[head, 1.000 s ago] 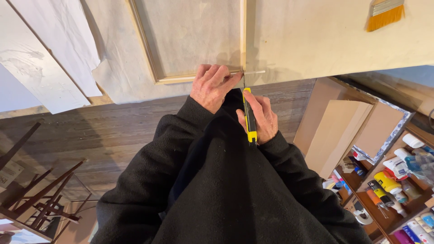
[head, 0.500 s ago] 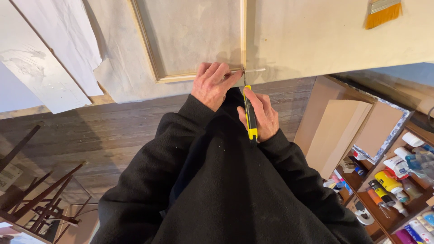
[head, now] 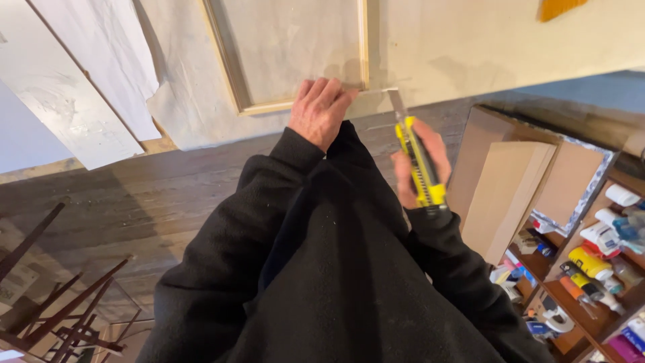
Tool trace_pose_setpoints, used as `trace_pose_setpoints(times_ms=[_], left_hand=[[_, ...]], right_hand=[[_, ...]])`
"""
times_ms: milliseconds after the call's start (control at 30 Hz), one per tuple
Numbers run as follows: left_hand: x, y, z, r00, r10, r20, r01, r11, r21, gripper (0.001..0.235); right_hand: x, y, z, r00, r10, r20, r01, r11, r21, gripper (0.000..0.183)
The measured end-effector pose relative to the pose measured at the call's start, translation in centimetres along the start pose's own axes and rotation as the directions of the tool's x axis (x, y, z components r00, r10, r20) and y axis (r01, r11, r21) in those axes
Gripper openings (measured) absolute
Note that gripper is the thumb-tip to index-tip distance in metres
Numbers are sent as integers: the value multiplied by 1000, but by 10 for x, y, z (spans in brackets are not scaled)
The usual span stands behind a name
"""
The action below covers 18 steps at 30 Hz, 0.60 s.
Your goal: The person measures a white plastic strip against a wooden picture frame, cuts it to length with a utility knife, and fits it into the frame's bottom groove. They repeat the process for another strip and then handle a framed artwork and a sheet of paper.
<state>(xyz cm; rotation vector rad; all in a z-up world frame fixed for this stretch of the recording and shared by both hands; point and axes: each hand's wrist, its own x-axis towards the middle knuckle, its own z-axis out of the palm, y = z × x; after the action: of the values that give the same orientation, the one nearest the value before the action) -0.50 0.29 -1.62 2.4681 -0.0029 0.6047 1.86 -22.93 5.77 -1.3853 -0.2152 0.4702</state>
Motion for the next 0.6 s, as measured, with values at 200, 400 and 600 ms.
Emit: trace_pose_setpoints(times_ms=[200, 400, 600], left_hand=[[-1, 1, 4, 994, 104, -31, -102, 994, 39, 18], [22, 55, 7, 991, 126, -50, -123, 991, 57, 19], [16, 77, 74, 998, 35, -48, -31, 995, 96, 21]], right_hand=[[-20, -45, -10, 980, -106, -171, 49, 950, -309, 33], [-29, -82, -51, 966, 225, -130, -196, 959, 207, 62], [-19, -107, -108, 945, 220, 243, -286, 917, 279, 113]])
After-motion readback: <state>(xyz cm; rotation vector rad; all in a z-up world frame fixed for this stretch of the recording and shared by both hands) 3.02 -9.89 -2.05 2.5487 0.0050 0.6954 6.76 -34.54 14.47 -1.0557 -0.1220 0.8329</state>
